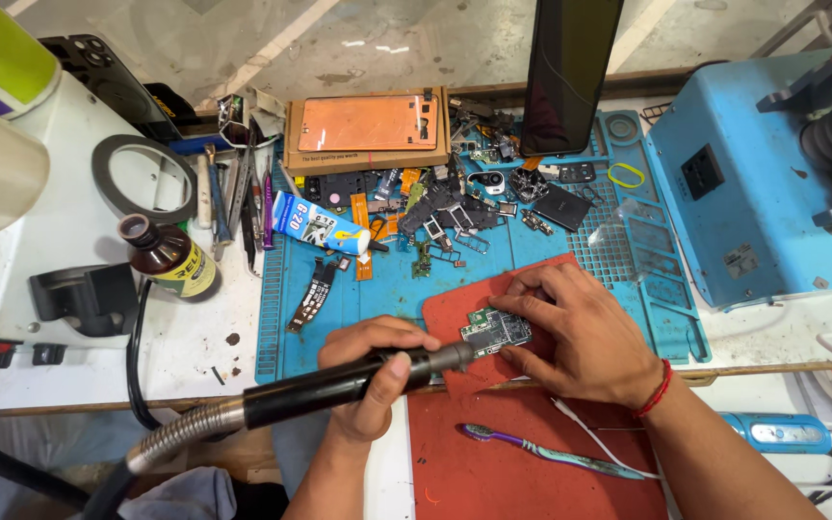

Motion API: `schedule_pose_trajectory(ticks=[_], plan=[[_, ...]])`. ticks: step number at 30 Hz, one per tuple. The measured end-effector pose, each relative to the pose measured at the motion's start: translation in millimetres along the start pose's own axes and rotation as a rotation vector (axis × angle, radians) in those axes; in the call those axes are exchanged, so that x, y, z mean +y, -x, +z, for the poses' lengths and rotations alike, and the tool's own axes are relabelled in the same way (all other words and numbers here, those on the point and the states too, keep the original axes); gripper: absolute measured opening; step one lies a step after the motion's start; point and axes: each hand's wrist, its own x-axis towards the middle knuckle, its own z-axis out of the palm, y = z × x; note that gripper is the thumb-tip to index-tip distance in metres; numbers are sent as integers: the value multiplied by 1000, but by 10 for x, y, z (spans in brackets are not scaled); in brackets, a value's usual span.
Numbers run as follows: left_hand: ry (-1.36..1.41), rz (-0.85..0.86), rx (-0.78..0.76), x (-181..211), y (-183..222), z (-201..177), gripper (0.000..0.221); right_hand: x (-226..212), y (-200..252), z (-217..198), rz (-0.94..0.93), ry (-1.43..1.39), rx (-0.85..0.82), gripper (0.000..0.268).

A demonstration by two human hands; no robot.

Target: The person uses a brush to clean a small green motherboard and then applies heat from a hot air soldering station to a specific area on the board while holding it in place.

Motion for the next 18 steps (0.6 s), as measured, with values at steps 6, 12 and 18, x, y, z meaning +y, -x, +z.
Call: schedule_pose_trajectory(ticks=[6, 12, 18], plan=[[19, -11, 78, -20, 22, 3, 29, -2, -2, 6, 9, -12, 2, 51], [-94, 50, 99, -16, 13, 18, 27, -7, -13, 17, 30, 4, 12, 48], [5, -28, 137, 13, 24, 13, 28, -20, -6, -11, -71, 30, 12, 53]])
